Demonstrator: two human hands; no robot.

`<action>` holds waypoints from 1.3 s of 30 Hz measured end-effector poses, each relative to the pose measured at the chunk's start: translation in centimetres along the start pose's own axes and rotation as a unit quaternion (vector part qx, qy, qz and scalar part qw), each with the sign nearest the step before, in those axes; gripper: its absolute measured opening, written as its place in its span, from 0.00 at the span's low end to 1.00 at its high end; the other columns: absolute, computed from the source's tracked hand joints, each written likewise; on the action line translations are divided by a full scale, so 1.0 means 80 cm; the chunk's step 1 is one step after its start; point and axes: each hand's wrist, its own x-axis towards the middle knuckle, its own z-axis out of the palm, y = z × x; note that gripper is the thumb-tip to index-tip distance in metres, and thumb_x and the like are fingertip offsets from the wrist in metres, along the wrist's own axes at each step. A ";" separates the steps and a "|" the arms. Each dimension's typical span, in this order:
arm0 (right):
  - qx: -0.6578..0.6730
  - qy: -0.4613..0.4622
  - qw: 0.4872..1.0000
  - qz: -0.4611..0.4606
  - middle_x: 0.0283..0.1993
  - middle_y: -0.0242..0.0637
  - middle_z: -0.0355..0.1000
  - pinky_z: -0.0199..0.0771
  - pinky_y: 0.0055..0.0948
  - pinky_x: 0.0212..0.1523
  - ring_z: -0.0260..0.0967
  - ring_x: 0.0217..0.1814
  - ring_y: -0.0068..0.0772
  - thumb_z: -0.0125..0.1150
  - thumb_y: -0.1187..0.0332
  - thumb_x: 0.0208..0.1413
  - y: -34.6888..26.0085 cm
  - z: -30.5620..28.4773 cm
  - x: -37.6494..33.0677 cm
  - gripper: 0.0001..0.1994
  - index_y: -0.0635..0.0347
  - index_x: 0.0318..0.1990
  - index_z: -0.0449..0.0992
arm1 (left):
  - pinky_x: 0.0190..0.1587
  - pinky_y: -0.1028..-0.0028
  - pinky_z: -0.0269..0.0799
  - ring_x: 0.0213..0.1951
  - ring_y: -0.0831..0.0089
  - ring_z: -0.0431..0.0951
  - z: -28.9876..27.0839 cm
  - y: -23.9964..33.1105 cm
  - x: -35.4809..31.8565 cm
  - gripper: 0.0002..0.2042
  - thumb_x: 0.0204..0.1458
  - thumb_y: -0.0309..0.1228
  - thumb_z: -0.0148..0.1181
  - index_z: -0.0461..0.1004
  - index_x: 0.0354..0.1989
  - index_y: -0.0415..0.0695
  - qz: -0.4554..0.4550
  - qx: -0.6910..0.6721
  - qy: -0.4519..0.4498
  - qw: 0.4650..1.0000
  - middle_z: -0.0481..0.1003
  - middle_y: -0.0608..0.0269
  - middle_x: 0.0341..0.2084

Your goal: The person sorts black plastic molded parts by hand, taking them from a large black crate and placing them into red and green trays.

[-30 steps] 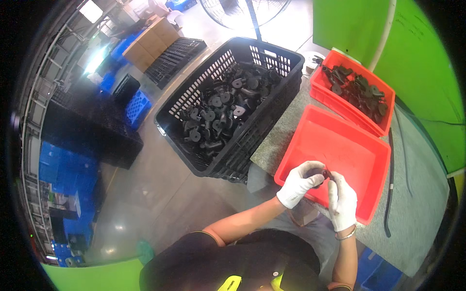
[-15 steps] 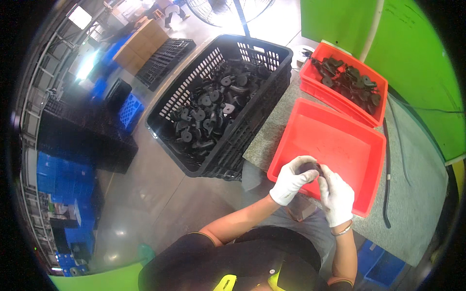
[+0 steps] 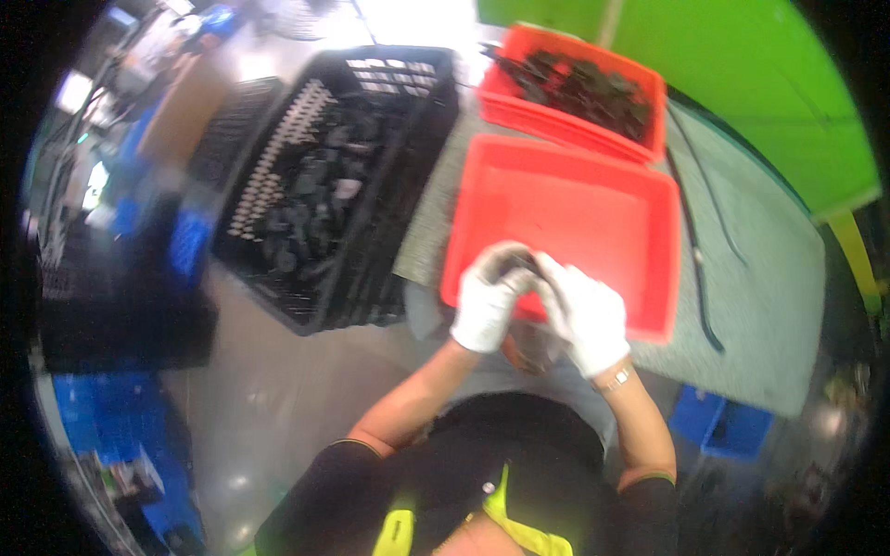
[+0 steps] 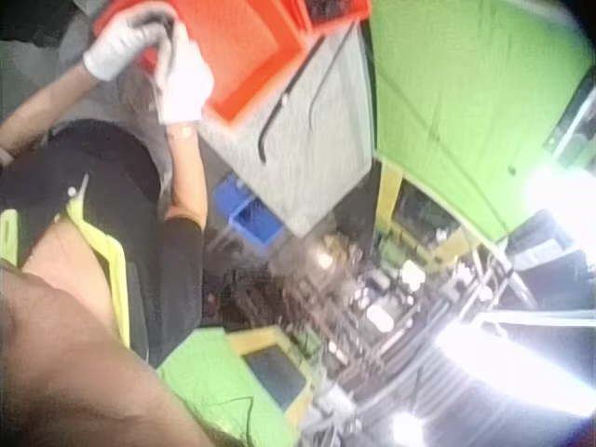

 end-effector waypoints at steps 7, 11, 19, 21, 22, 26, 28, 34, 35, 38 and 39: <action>-0.022 -0.008 0.999 0.031 0.23 0.35 0.67 0.69 0.31 0.23 0.69 0.22 0.35 0.56 0.62 0.54 0.003 0.003 0.007 0.14 0.52 0.48 0.74 | 0.38 0.83 0.68 0.34 0.84 0.71 0.001 -0.009 0.012 0.13 0.49 0.18 0.59 0.71 0.44 0.38 -0.052 -0.077 0.003 0.996 0.73 0.67 0.31; -0.010 0.024 1.000 -0.002 0.23 0.35 0.67 0.69 0.32 0.23 0.69 0.22 0.36 0.56 0.63 0.54 -0.004 0.000 0.009 0.14 0.53 0.47 0.74 | 0.39 0.81 0.69 0.35 0.82 0.71 -0.004 -0.004 0.009 0.12 0.49 0.19 0.59 0.71 0.42 0.38 -0.039 -0.057 -0.004 0.998 0.73 0.68 0.32; -0.019 -0.010 0.998 0.059 0.28 0.40 0.71 0.71 0.34 0.28 0.71 0.27 0.42 0.57 0.66 0.53 -0.008 -0.007 -0.005 0.11 0.54 0.43 0.75 | 0.45 0.79 0.69 0.39 0.79 0.73 0.001 -0.020 -0.005 0.12 0.50 0.21 0.59 0.70 0.44 0.39 -0.028 -0.015 -0.007 0.999 0.73 0.66 0.35; 0.003 -0.034 0.997 0.069 0.33 0.44 0.74 0.73 0.34 0.33 0.73 0.32 0.45 0.56 0.69 0.53 -0.014 -0.003 -0.001 0.11 0.59 0.43 0.75 | 0.46 0.78 0.69 0.40 0.80 0.72 -0.007 -0.024 -0.003 0.13 0.51 0.21 0.59 0.69 0.45 0.38 -0.027 -0.015 0.001 1.000 0.73 0.66 0.36; 0.005 -0.002 0.998 0.055 0.28 0.40 0.72 0.71 0.35 0.29 0.71 0.28 0.43 0.56 0.67 0.53 -0.012 0.002 -0.001 0.10 0.55 0.43 0.75 | 0.46 0.78 0.69 0.40 0.80 0.72 -0.006 -0.023 -0.001 0.13 0.51 0.21 0.59 0.69 0.45 0.38 -0.021 -0.015 0.002 1.000 0.73 0.66 0.36; 0.057 -0.025 0.993 0.097 0.37 0.47 0.74 0.73 0.33 0.37 0.74 0.36 0.46 0.54 0.69 0.55 -0.014 -0.006 0.004 0.12 0.61 0.45 0.74 | 0.46 0.78 0.69 0.40 0.80 0.72 -0.001 -0.024 0.006 0.12 0.50 0.21 0.59 0.70 0.44 0.39 -0.019 -0.026 0.007 0.999 0.73 0.66 0.36; 0.102 -0.006 0.990 0.098 0.37 0.48 0.74 0.73 0.32 0.38 0.74 0.36 0.46 0.53 0.69 0.56 -0.007 0.005 0.001 0.12 0.62 0.46 0.74 | 0.43 0.79 0.69 0.37 0.81 0.73 0.002 -0.023 0.006 0.10 0.51 0.22 0.59 0.70 0.42 0.39 -0.016 -0.021 0.029 0.999 0.73 0.67 0.34; 0.190 0.035 0.966 0.170 0.38 0.50 0.74 0.71 0.31 0.42 0.74 0.39 0.44 0.49 0.71 0.57 0.007 0.013 -0.007 0.12 0.63 0.47 0.73 | 0.31 0.82 0.66 0.28 0.82 0.71 -0.009 -0.013 0.009 0.05 0.55 0.28 0.55 0.70 0.39 0.43 -0.040 -0.131 0.054 0.989 0.71 0.70 0.29; 0.189 0.049 0.963 0.184 0.38 0.50 0.74 0.71 0.32 0.42 0.74 0.40 0.44 0.50 0.72 0.56 0.016 0.019 -0.009 0.12 0.62 0.47 0.73 | 0.31 0.81 0.67 0.28 0.81 0.72 -0.014 -0.003 0.009 0.05 0.55 0.29 0.55 0.70 0.38 0.44 -0.025 -0.108 0.063 0.992 0.71 0.71 0.28; 0.168 0.059 0.966 0.188 0.38 0.50 0.74 0.72 0.33 0.42 0.74 0.40 0.45 0.50 0.72 0.56 0.042 0.035 -0.022 0.12 0.62 0.47 0.73 | 0.27 0.80 0.65 0.24 0.81 0.71 -0.030 0.054 0.010 0.07 0.57 0.35 0.51 0.70 0.37 0.46 0.078 -0.015 0.094 0.992 0.70 0.69 0.28; 0.166 0.056 0.967 0.186 0.38 0.50 0.74 0.72 0.33 0.42 0.74 0.40 0.45 0.50 0.72 0.56 0.043 0.037 -0.021 0.12 0.62 0.47 0.73 | 0.25 0.80 0.64 0.23 0.81 0.71 -0.047 0.069 0.015 0.08 0.58 0.36 0.49 0.70 0.36 0.46 0.101 0.035 0.125 0.986 0.70 0.69 0.28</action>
